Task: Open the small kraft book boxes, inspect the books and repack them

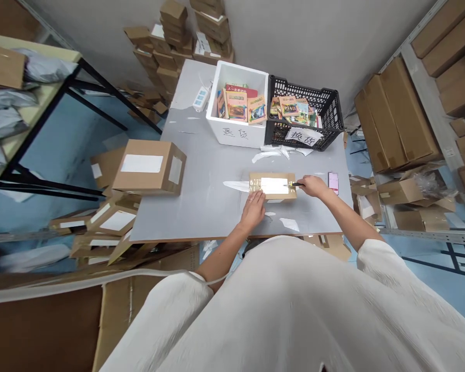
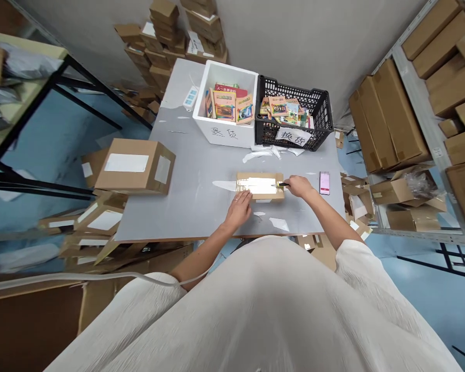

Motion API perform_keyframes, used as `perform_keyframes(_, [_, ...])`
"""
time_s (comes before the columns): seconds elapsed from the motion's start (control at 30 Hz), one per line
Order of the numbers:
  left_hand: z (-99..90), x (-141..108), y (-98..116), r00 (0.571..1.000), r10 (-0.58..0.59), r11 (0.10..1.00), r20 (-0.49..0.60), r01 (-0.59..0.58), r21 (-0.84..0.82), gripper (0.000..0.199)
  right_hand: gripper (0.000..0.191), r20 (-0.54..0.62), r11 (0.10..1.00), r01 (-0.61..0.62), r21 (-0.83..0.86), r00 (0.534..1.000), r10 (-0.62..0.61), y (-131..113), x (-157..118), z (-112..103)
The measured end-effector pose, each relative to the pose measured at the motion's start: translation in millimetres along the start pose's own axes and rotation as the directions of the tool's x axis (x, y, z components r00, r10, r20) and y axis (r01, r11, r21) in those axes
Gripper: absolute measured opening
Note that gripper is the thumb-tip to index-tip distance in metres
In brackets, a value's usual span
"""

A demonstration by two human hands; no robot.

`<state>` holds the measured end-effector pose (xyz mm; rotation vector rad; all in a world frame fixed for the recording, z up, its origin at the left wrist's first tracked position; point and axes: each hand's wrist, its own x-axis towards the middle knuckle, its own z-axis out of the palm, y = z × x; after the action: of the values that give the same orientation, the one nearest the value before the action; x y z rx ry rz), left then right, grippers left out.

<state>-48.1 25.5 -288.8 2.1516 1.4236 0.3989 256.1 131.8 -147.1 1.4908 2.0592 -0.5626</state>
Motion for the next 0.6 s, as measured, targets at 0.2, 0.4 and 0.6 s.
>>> perform_keyframes(0.2, [-5.7, 3, 5, 0.999, -0.026, 0.999, 0.018, 0.025, 0.043, 0.066, 0.034, -0.012, 1.0, -0.014, 0.009, 1.0, 0.014, 35, -12, 10])
perform_keyframes(0.4, [-13.2, 8, 14, 0.996, -0.075, 0.993, 0.044, 0.071, 0.093, 0.064, 0.036, -0.067, 0.997, -0.023, 0.079, 0.997, 0.028, 67, -24, 31])
perform_keyframes(0.6, [-16.8, 43, 38, 0.99, -0.086, 0.985, 0.112, 0.067, 0.16, 0.056, 0.037, -0.19, 0.95, -0.003, 0.312, 0.98, 0.066, 84, -40, 57])
